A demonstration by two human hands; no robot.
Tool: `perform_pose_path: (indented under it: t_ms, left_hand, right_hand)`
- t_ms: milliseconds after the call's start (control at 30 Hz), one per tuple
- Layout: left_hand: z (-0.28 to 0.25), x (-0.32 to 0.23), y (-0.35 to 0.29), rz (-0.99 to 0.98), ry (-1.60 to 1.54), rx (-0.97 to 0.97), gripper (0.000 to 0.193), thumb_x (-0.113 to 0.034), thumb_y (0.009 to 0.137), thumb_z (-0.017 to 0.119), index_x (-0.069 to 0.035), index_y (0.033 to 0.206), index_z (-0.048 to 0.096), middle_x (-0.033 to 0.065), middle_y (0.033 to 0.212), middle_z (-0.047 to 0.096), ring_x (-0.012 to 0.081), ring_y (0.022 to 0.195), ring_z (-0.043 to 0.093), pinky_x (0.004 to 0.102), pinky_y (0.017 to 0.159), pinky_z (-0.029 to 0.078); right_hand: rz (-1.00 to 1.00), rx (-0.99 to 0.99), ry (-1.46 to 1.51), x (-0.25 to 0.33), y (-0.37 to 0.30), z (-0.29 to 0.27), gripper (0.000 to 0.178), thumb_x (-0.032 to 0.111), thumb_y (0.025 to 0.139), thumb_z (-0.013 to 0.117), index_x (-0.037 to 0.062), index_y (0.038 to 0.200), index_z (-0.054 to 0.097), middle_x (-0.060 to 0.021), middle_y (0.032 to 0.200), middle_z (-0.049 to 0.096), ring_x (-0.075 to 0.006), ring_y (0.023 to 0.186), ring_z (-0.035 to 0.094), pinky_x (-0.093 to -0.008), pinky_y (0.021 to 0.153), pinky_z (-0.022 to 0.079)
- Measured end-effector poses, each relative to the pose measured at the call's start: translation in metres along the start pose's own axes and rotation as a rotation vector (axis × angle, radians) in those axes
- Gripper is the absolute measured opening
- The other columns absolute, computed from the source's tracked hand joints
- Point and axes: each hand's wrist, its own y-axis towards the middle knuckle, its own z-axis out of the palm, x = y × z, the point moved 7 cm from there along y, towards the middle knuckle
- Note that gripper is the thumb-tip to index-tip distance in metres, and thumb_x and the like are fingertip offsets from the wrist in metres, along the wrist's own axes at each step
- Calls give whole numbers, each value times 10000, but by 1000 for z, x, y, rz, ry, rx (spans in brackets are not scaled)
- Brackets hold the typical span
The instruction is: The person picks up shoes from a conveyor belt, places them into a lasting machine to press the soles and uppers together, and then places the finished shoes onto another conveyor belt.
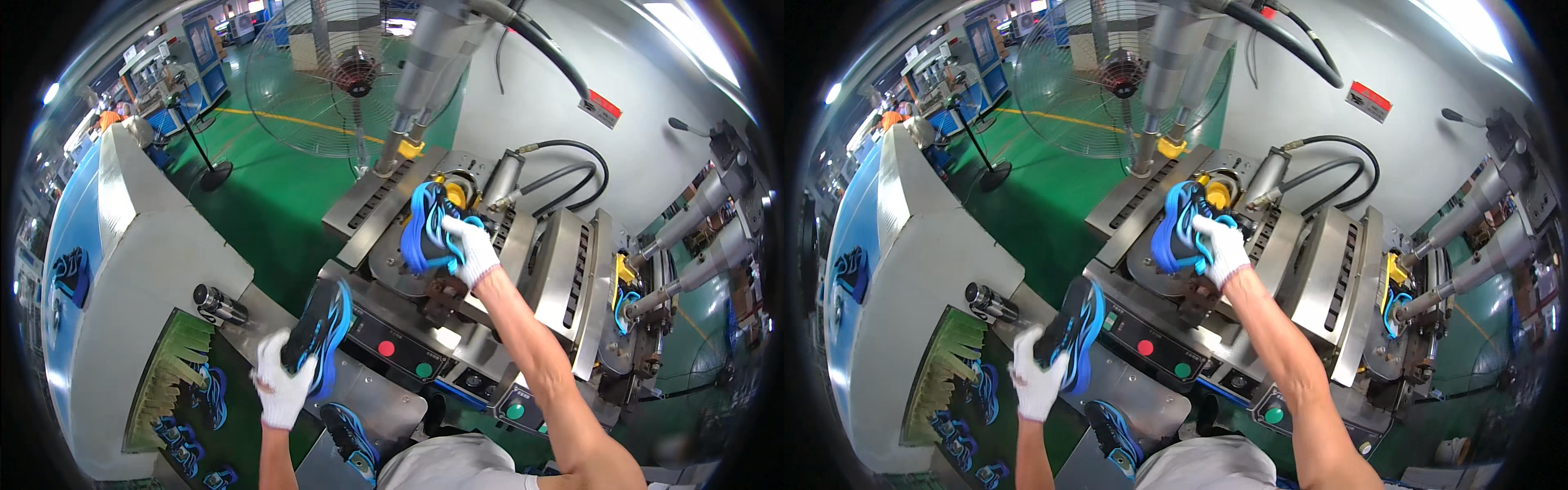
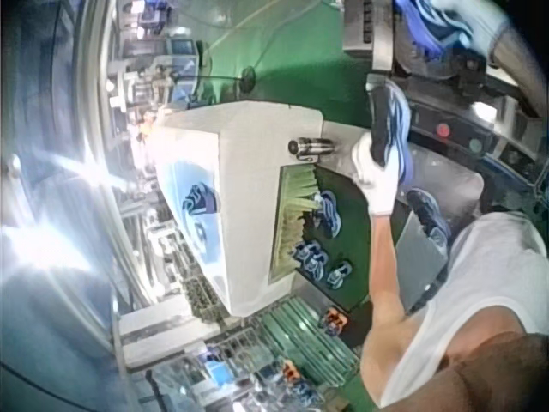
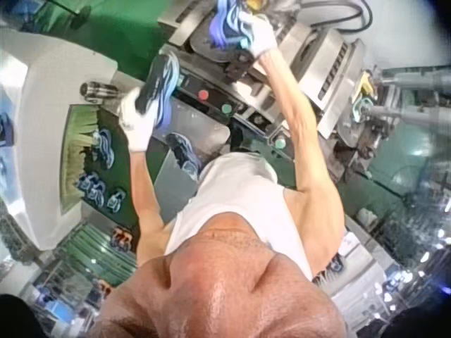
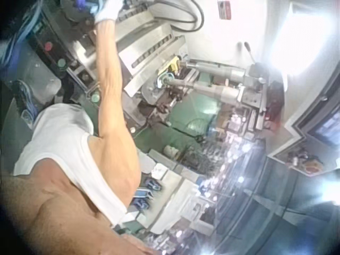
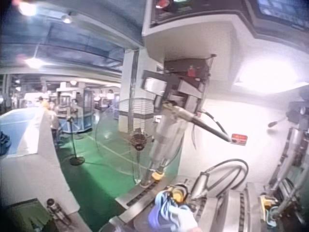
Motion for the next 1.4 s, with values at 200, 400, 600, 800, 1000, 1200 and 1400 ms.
perform_pose_path:
  t_ms: [200,400,600,800,1000,1200,1400]
  left_hand:
    - [-26,116,-184,-639,233,54,603,-87,715,827,-69,1263,577,156,1228,601,365,1161,604,440,995,481]
    - [-40,117,-331,-958,622,21,510,-234,845,811,-83,1290,612,148,1150,640,324,1040,663,437,912,544]
    - [37,118,-381,-1059,450,-104,758,-172,770,842,-99,1441,496,186,1368,568,381,1297,542,496,1088,445]
    - [13,125,-466,-1124,44,-582,964,-188,747,881,-34,1544,362,238,1441,547,352,1290,584,441,1127,433]
    - [24,146,-456,-1311,135,-124,705,-420,733,815,-53,1286,580,174,1079,746,384,983,722,485,920,538]
    - [1,179,-465,-1260,-393,-153,666,-339,706,882,-31,1244,638,157,1079,757,316,983,726,439,899,553]
    - [-49,204,-470,-1223,-352,-139,545,-191,757,876,-9,1224,663,111,1094,739,239,955,681,387,896,542]
  right_hand:
    - [-34,-473,-689,-12,180,-108,227,69,794,733,35,1009,671,-144,889,712,-285,765,705,-417,698,601]
    - [-289,-695,-1367,-52,200,-51,322,211,757,644,-30,947,741,-256,1042,737,-365,1005,727,-396,884,561]
    - [-118,-141,-1404,-6,245,-95,198,230,864,703,88,1000,722,-94,868,708,-282,813,685,-461,744,551]
    - [-372,199,-1233,-12,102,5,499,302,967,695,-49,1310,606,-146,1246,685,-261,1077,656,-382,931,526]
    - [-833,380,-1715,-164,-189,-29,782,340,948,685,3,1570,352,-239,1658,283,-363,1542,279,-503,1264,203]
    - [-651,388,-2304,-252,-214,-51,1013,488,867,731,-69,1578,272,-314,1595,340,-441,1506,302,-509,1257,183]
    - [604,555,-1788,-389,-358,6,753,434,785,810,-3,1347,566,-249,1205,669,-359,1079,675,-449,939,519]
